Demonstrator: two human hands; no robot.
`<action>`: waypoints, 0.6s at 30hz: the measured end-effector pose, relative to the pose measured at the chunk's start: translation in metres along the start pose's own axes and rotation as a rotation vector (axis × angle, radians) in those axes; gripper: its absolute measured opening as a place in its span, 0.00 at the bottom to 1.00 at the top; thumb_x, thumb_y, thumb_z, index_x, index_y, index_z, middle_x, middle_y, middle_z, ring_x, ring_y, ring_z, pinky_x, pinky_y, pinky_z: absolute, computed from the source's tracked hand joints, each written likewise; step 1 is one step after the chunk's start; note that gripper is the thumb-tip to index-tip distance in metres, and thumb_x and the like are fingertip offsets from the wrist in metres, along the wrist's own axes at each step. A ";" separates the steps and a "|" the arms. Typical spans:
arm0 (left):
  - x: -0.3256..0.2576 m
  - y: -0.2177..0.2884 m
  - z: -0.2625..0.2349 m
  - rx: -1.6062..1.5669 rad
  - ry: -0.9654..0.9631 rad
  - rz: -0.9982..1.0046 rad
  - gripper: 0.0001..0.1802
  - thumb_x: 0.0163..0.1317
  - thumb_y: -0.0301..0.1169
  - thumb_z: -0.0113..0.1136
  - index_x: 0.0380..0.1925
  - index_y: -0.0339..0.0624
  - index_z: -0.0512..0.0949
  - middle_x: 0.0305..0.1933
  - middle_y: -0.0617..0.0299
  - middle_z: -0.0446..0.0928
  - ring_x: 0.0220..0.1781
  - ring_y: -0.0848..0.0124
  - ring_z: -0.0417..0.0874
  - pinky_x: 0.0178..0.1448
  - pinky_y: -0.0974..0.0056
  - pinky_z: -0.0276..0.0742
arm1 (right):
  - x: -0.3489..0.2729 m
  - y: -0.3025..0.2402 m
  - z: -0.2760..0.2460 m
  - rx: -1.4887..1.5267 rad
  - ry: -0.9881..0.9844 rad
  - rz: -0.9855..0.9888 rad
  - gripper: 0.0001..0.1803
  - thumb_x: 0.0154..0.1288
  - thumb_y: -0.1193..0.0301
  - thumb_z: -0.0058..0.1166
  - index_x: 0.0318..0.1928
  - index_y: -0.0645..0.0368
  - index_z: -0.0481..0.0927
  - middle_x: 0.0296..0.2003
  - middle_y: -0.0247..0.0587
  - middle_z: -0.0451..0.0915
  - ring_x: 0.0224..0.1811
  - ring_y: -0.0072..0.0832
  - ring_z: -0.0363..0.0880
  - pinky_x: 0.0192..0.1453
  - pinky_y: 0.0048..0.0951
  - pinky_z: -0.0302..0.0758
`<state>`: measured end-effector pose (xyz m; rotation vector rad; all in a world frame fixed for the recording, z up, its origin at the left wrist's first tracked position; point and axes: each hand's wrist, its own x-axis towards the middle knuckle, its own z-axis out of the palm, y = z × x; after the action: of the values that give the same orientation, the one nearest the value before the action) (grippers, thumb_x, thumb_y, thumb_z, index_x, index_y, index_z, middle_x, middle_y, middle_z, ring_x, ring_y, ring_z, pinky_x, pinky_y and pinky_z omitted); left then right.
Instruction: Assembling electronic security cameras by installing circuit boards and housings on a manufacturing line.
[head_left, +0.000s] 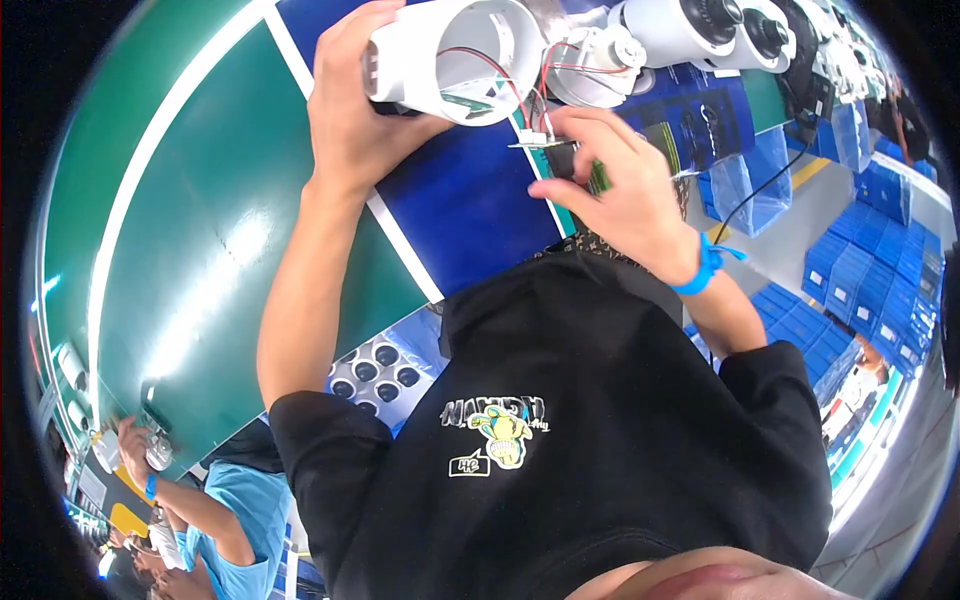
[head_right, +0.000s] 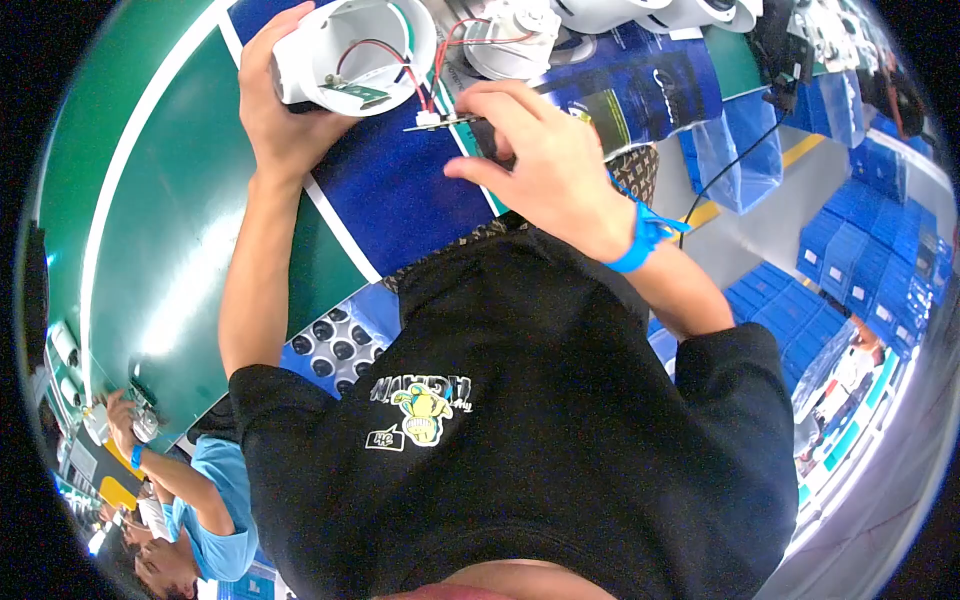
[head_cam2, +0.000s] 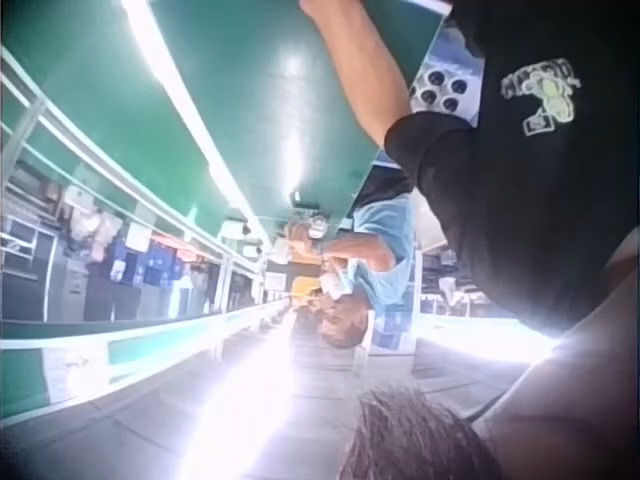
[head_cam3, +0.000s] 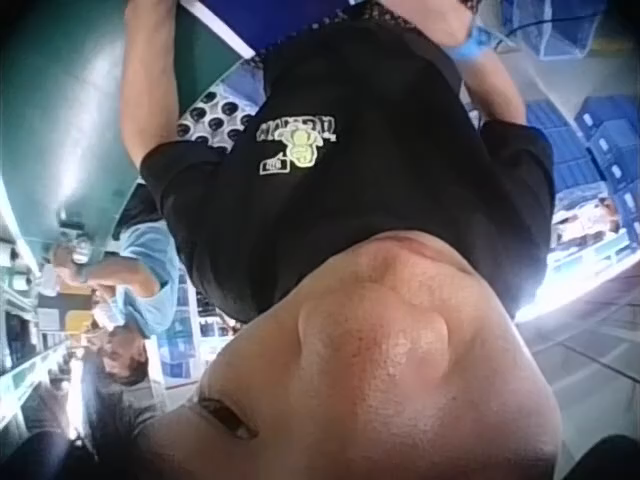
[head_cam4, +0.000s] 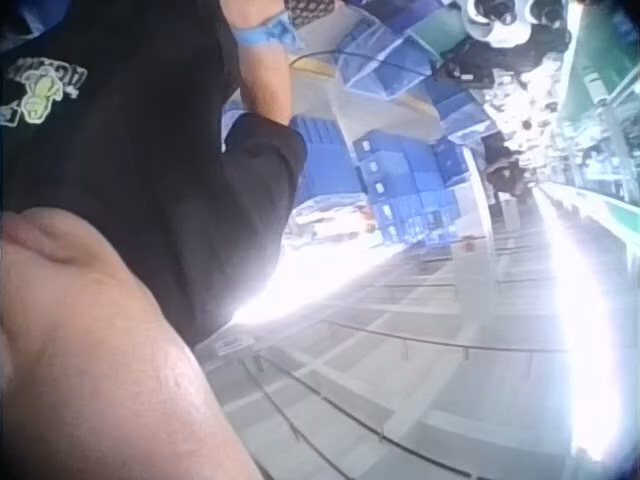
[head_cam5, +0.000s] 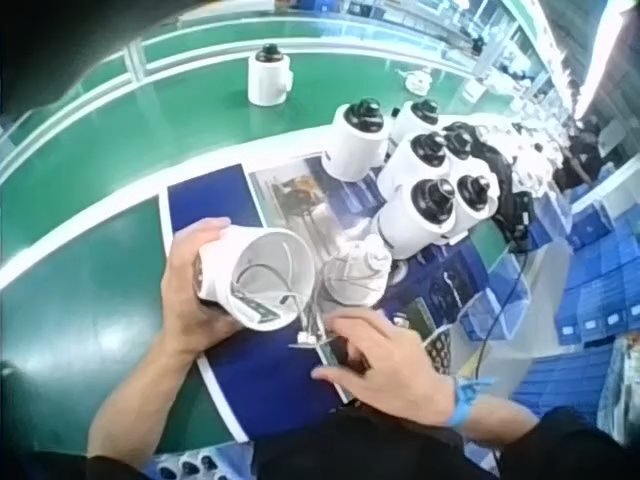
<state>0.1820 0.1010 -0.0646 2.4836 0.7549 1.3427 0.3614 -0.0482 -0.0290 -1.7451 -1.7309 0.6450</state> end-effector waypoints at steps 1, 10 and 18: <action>-0.017 -0.017 0.001 -0.144 0.013 -0.024 0.52 0.27 0.33 0.84 0.56 0.37 0.65 0.56 0.51 0.74 0.57 0.60 0.76 0.60 0.62 0.71 | -0.001 0.000 0.007 -0.006 -0.010 0.011 0.21 0.51 0.66 0.68 0.46 0.57 0.77 0.30 0.37 0.77 0.20 0.27 0.73 0.25 0.29 0.71; -0.021 -0.020 0.005 -0.215 0.070 -0.069 0.53 0.24 0.31 0.83 0.56 0.41 0.65 0.56 0.52 0.73 0.57 0.57 0.75 0.58 0.58 0.74 | 0.033 -0.011 -0.039 -0.172 0.119 -0.748 0.22 0.44 0.78 0.70 0.44 0.64 0.80 0.29 0.43 0.80 0.24 0.30 0.78 0.26 0.26 0.73; -0.020 -0.022 0.000 -0.241 0.081 -0.139 0.52 0.25 0.28 0.81 0.56 0.41 0.64 0.57 0.55 0.72 0.57 0.59 0.75 0.59 0.61 0.73 | 0.092 -0.003 -0.049 -0.131 0.214 -0.573 0.10 0.61 0.75 0.60 0.42 0.67 0.81 0.27 0.40 0.81 0.25 0.20 0.78 0.27 0.16 0.71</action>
<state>0.1656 0.1086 -0.0876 2.1625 0.7213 1.4003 0.3968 0.0403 0.0139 -1.2421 -2.0178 0.0929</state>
